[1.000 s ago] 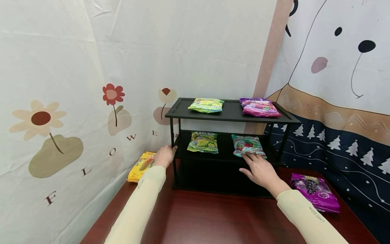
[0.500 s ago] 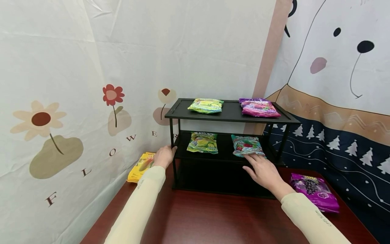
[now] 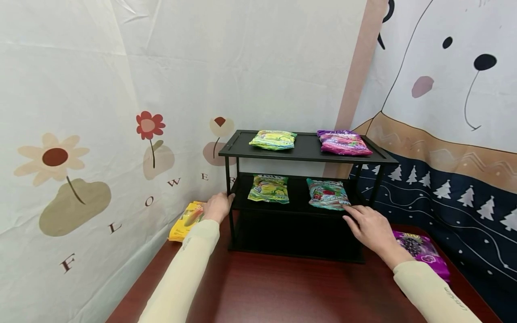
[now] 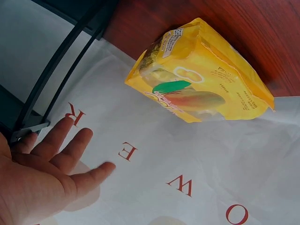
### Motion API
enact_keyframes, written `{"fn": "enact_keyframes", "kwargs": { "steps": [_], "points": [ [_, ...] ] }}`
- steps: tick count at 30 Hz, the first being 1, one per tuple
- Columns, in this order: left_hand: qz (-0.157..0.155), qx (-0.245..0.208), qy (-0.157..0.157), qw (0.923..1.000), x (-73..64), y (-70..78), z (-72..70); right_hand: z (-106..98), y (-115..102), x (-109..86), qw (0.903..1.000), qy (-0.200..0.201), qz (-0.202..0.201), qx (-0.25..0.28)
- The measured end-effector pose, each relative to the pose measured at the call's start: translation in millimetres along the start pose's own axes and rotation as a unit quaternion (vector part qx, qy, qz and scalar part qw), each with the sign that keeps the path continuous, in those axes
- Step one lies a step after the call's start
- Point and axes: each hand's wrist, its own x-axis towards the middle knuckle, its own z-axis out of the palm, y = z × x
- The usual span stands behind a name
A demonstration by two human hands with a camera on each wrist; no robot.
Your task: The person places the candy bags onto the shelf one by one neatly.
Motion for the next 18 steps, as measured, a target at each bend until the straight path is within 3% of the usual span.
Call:
{"fn": "enact_keyframes", "kwargs": {
  "steps": [11, 15, 18],
  "points": [
    [0.003, 0.012, 0.008, 0.9999, 1.2, -0.3, 0.3, -19, 35, -29.3, 0.9972, 0.043, 0.056, -0.023],
    [0.003, 0.015, 0.007, 0.9999, 1.8, -0.2, 0.8, -28, 50, -44.8, 0.9916, 0.018, 0.125, -0.026],
    [0.006, 0.016, 0.008, 0.9998, 1.9, 0.0, 1.0, -34, 64, -58.7, 0.9782, -0.031, 0.204, -0.020]
  ]
}}
